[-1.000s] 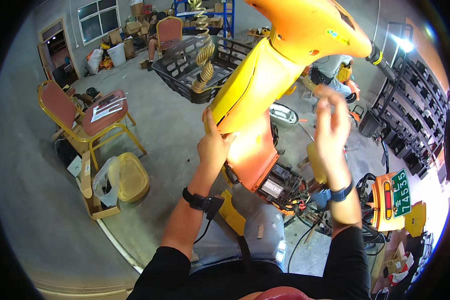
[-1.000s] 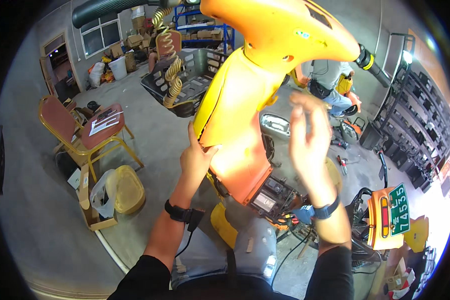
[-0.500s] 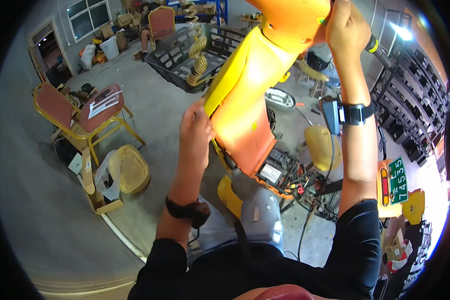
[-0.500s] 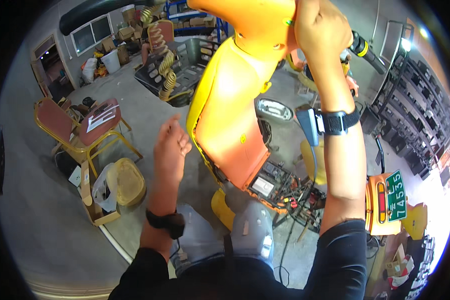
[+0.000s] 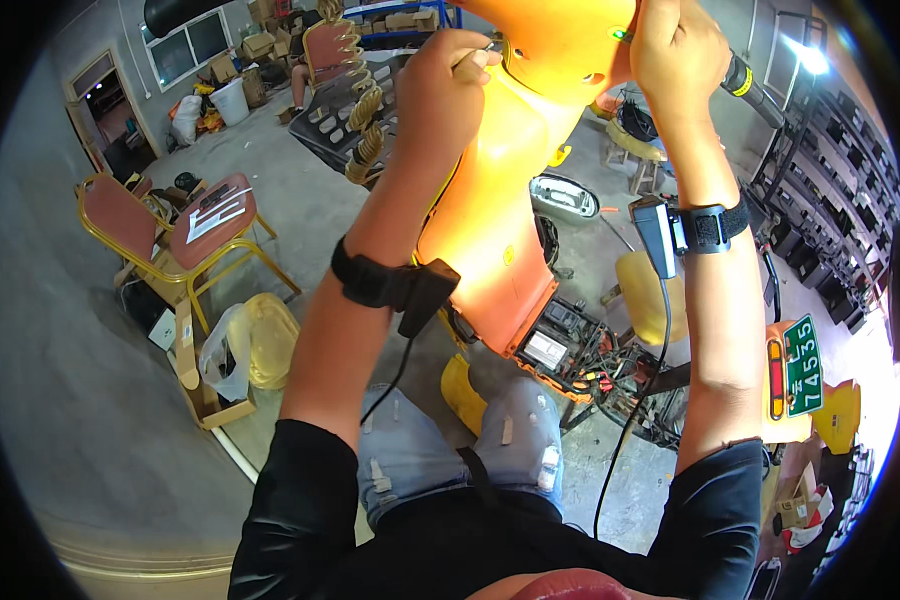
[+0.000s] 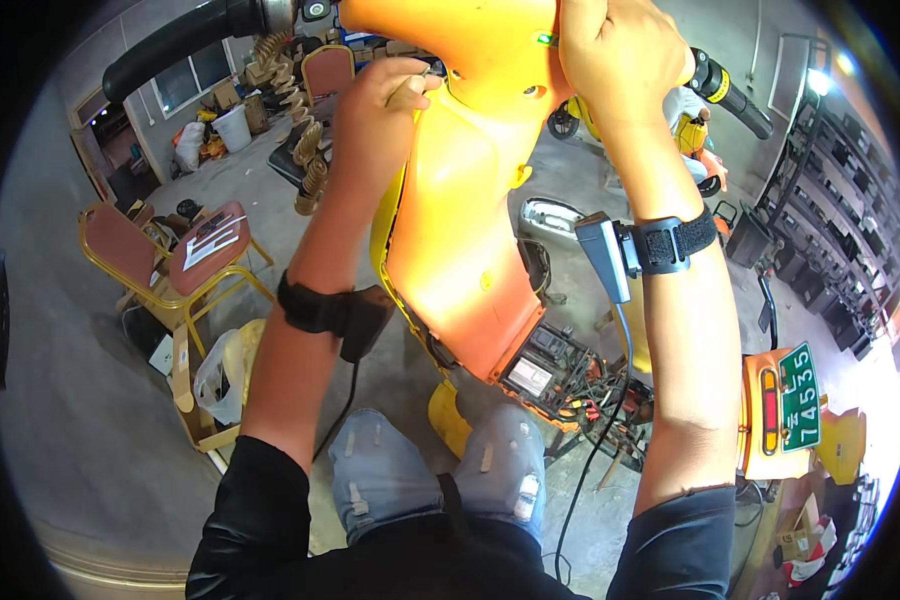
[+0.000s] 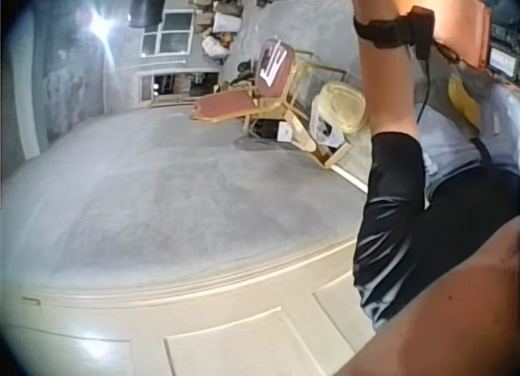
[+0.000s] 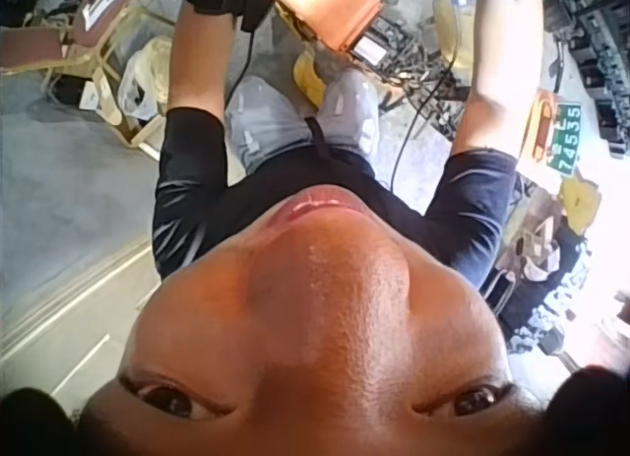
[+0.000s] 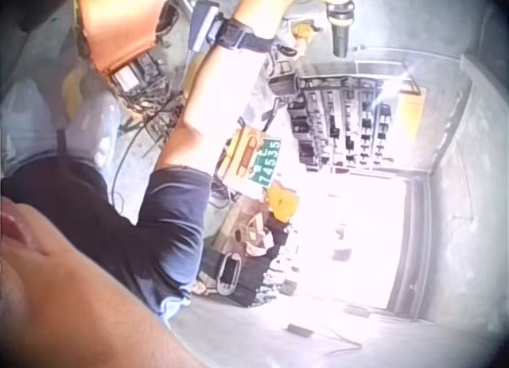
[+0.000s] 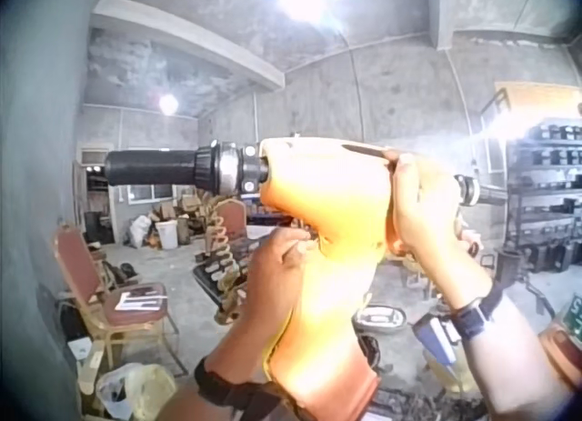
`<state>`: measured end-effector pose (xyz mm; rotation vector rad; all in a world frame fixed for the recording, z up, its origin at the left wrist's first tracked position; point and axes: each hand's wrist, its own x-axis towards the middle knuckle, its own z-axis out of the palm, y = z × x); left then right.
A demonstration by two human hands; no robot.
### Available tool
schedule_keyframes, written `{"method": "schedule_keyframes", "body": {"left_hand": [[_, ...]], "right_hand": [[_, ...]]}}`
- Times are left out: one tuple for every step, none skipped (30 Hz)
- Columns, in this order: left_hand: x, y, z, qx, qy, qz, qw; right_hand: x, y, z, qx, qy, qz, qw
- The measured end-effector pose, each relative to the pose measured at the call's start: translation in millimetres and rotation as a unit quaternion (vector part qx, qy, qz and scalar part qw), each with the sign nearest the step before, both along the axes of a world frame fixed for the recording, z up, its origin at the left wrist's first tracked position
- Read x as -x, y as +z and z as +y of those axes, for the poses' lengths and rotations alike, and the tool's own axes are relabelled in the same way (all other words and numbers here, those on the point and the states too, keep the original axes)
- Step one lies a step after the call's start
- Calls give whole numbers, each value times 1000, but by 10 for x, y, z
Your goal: The recorder is disassembling and repairing the front plastic panels and basket of an orange and yellow scooter.
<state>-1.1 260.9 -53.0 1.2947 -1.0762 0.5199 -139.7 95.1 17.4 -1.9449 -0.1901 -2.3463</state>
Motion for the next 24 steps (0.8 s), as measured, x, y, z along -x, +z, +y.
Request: {"method": "schedule_keyframes", "body": {"left_hand": [[-23, -8, -68, 11, -5, 27, 1000], [-33, -38, -123, 22, -7, 58, 998], [-46, -42, -178, 52, 31, 6, 998], [-46, -77, -215, 79, 59, -31, 995], [-37, -116, -242, 79, 88, -38, 992], [-26, -157, -258, 94, 113, -63, 987], [-18, -187, -265, 95, 145, -70, 982], [-8, -211, -266, 97, 136, -77, 983], [3, -224, -268, 103, 128, -91, 982], [20, -238, -261, 107, 121, -103, 982], [41, -239, -268, 126, 97, -80, 984], [64, -237, -273, 145, 75, -57, 985], [86, -236, -271, 151, 58, -31, 986], [104, -230, -268, 156, 77, -34, 984], [125, -236, -260, 146, 98, -35, 984], [143, -244, -251, 134, 119, -36, 983], [142, -231, -242, 124, 113, -18, 986], [146, -235, -229, 115, 131, -39, 984], [146, -232, -222, 106, 149, -60, 981], [145, -235, -212, 97, 167, -80, 978], [150, -232, -218, 115, 153, -72, 979], [150, -230, -220, 123, 128, -54, 983], [155, -229, -228, 130, 102, -36, 986], [155, -224, -236, 139, 76, -20, 987]], "right_hand": [[-21, 0, -5, 0, 0, -2, 1000], [-46, 1, -9, 1, 1, -2, 1000], [-71, 9, -8, -3, 9, -2, 1000], [-85, 12, -12, -8, 18, -2, 1000], [-89, 22, -14, -13, 25, -3, 1000], [-82, 11, -18, -18, 32, -5, 999], [-83, 28, -23, 1, 23, -1, 1000], [-69, 9, -22, -1, 35, 2, 999], [-52, -4, -29, -5, 45, 6, 999], [-46, -14, -23, -10, 56, 12, 998], [-64, -17, -13, -19, 62, -1, 998], [-92, 1, 1, -27, 69, -13, 997], [-135, 25, 26, -36, 77, -26, 996], [-193, 72, 0, -114, 152, -63, 980], [-277, 157, -67, -193, 224, -101, 950], [-225, 127, -41, -109, 150, -61, 981], [-114, 74, 66, -17, 81, -34, 996], [-113, 132, -46, -142, 184, -33, 972], [-112, 234, -205, -262, 282, -32, 922], [-61, 143, -59, -142, 185, -2, 972], [-14, 33, 116, -15, 93, 3, 996], [-2, 16, 141, -10, 92, 10, 996], [-18, 6, 163, -5, 92, 16, 996], [-35, 10, 188, 2, 90, 20, 996]]}}
